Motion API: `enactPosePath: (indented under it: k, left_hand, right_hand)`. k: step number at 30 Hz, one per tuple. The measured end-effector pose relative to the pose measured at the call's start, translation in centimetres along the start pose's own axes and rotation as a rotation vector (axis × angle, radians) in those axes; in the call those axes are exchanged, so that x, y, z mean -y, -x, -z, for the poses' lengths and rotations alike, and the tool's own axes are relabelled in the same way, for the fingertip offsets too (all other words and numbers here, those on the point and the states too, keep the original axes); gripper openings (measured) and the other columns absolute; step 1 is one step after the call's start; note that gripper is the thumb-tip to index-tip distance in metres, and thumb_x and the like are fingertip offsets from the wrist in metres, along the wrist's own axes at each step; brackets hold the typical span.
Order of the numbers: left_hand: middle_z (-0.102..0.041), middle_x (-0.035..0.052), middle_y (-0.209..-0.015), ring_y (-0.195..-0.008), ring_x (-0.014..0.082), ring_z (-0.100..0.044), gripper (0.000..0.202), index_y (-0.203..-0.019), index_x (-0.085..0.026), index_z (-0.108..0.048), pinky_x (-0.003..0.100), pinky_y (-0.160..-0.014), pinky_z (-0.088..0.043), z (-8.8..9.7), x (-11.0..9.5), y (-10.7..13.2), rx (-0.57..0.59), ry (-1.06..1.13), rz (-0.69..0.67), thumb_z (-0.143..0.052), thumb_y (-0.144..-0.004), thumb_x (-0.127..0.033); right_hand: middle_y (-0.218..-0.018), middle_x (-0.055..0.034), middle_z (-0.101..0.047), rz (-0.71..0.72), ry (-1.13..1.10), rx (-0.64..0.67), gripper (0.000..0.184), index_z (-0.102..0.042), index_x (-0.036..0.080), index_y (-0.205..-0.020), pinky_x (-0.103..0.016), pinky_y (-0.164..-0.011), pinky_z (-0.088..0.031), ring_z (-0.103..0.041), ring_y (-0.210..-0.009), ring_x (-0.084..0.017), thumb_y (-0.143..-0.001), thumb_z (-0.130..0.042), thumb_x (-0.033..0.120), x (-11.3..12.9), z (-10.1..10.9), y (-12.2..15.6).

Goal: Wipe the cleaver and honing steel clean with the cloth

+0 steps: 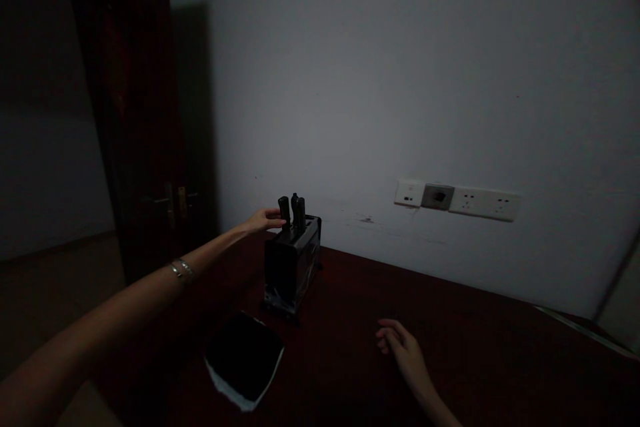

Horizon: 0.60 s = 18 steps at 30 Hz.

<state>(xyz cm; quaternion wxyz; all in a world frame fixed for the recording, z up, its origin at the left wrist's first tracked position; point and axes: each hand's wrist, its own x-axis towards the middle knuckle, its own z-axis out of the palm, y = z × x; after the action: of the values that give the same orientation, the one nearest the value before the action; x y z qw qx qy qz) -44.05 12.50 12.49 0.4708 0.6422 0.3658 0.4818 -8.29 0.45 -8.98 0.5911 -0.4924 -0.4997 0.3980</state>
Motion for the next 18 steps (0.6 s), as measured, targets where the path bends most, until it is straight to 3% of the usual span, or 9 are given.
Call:
enactPosePath:
  k: [7, 18]
  left_hand:
    - [-0.066, 0.0073, -0.08, -0.073, 0.0205, -0.061, 0.03, -0.085, -0.013, -0.065, 0.034, -0.07, -0.045, 0.3, 0.9, -1.1, 0.036, 0.006, 0.007, -0.073, -0.056, -0.02]
    - [-0.066, 0.005, -0.076, -0.071, 0.019, -0.06, 0.021, -0.076, -0.015, -0.067, 0.03, -0.069, -0.043, 0.7, 0.0, -1.5, 0.071, -0.09, -0.009, -0.073, -0.056, -0.019]
  right_hand:
    - [-0.062, -0.0036, -0.062, -0.028, -0.012, 0.007, 0.027, -0.059, 0.017, -0.078, -0.03, -0.049, -0.043, -0.056, -0.051, -0.017, -0.063, -0.055, 0.04, 0.0, 0.0, -0.1]
    - [-0.063, -0.0044, -0.062, -0.031, 0.005, 0.009, 0.031, -0.06, 0.019, -0.078, -0.03, -0.049, -0.043, -0.056, -0.053, -0.019, -0.062, -0.054, 0.044, 0.2, -0.1, 0.0]
